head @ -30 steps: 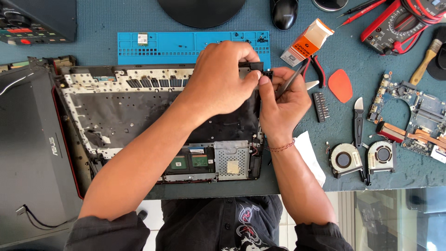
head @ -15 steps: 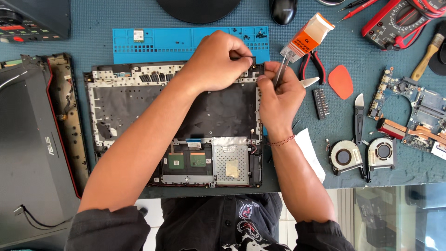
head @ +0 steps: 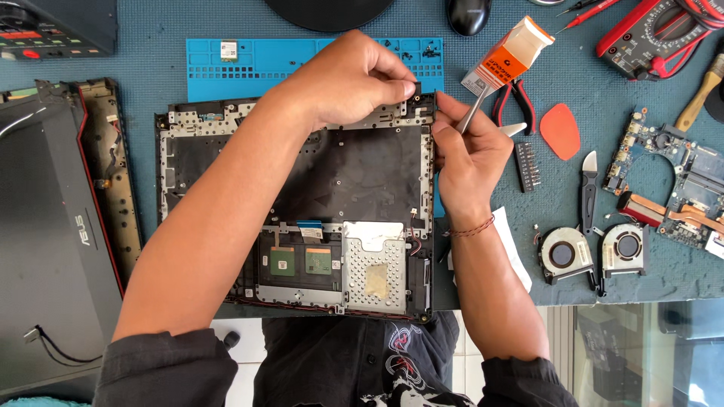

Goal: The person uses tweezers to remove small components from a disassembled laptop chassis. They then use a white cloth to wipe the tweezers and handle small parts over the workbench. The person continues to manipulate small components within the laptop chassis using the tweezers.

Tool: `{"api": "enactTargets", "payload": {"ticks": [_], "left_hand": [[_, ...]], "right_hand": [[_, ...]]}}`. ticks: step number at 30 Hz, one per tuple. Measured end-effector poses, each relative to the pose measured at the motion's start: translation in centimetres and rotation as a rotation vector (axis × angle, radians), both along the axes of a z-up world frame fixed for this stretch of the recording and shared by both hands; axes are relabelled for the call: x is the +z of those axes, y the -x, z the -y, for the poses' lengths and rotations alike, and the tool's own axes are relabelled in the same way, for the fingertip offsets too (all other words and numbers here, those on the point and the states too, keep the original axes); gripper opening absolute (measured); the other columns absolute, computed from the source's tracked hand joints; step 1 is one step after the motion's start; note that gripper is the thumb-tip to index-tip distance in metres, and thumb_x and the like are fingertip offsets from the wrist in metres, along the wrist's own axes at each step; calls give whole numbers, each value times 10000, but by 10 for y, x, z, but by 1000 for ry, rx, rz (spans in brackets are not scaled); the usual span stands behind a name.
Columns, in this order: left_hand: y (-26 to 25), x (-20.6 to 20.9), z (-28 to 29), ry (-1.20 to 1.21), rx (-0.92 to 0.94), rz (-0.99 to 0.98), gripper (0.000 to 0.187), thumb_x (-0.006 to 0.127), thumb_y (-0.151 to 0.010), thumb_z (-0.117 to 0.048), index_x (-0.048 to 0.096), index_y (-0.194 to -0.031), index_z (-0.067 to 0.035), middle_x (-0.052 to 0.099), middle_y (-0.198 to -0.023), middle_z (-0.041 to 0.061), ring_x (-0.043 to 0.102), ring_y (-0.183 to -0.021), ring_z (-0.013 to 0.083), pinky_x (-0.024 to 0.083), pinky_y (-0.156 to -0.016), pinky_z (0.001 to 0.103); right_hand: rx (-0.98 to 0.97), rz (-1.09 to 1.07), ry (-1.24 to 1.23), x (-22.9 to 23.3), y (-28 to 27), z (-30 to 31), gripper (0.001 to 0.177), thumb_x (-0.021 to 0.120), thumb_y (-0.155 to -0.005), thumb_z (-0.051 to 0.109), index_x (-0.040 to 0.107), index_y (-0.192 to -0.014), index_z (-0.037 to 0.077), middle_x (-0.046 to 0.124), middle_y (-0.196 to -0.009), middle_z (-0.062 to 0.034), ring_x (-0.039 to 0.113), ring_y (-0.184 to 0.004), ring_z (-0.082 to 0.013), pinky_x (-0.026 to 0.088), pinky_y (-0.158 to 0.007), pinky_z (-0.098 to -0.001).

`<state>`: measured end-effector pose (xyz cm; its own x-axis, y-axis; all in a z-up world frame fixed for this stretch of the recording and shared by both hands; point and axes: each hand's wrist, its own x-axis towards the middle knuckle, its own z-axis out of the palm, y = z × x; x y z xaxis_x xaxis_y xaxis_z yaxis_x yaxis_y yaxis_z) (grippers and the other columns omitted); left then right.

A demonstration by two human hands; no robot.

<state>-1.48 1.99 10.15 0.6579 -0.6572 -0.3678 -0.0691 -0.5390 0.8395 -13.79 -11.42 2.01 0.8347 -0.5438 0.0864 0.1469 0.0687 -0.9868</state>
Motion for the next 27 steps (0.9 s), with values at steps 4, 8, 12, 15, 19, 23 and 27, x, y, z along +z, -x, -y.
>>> {"api": "enactTargets", "payload": {"ticks": [4,8,12,15,19,23,27], "left_hand": [[2,2,0,-9,21,2,182,637,-851,-246,753,-977,-185,727,-866,-79,599,-810,-2,456,-730,214],[6,8,1,-36,40,12,189,639,-833,-275,766,-945,-192,709,-801,-89,565,-756,-3,432,-700,202],[9,-8,8,-168,0,67,236,641,-842,-309,730,-1018,-179,697,-1127,23,636,-1061,189,492,-854,350],[7,-38,12,-188,-7,182,164,666,-849,-276,738,-919,-146,687,-1098,77,609,-1086,277,497,-838,454],[9,-52,14,-254,25,216,156,666,-859,-282,752,-909,-161,707,-1001,53,571,-1085,287,460,-873,458],[10,-71,10,-178,24,368,173,685,-832,-231,746,-947,-119,620,-975,131,555,-1055,386,443,-878,557],[15,-78,7,-78,5,407,157,656,-845,-139,726,-965,-67,613,-843,125,590,-992,414,420,-881,604]], "right_hand": [[-24,-20,120,-2,2,1,256,602,-853,25,687,-1095,17,582,-749,19,410,-591,-38,356,-510,-186],[-48,-29,158,-1,1,-1,229,593,-863,39,698,-1064,11,527,-686,28,394,-585,-46,339,-524,-195],[-18,-160,527,3,0,9,148,598,-870,116,716,-899,31,706,-851,-19,583,-784,-64,458,-668,-241],[14,-307,632,3,1,10,396,638,-932,210,435,-610,104,336,-567,56,284,-599,-70,258,-520,-295],[93,-369,672,10,0,9,469,592,-961,253,323,-599,124,273,-556,53,242,-588,-86,210,-518,-313],[-18,-128,724,25,-1,9,319,540,-972,237,624,-715,67,639,-691,-55,556,-624,-157,390,-554,-291],[-12,184,579,20,0,12,228,560,-1001,131,687,-923,-41,594,-710,-156,584,-508,-189,452,-449,-267]]}}
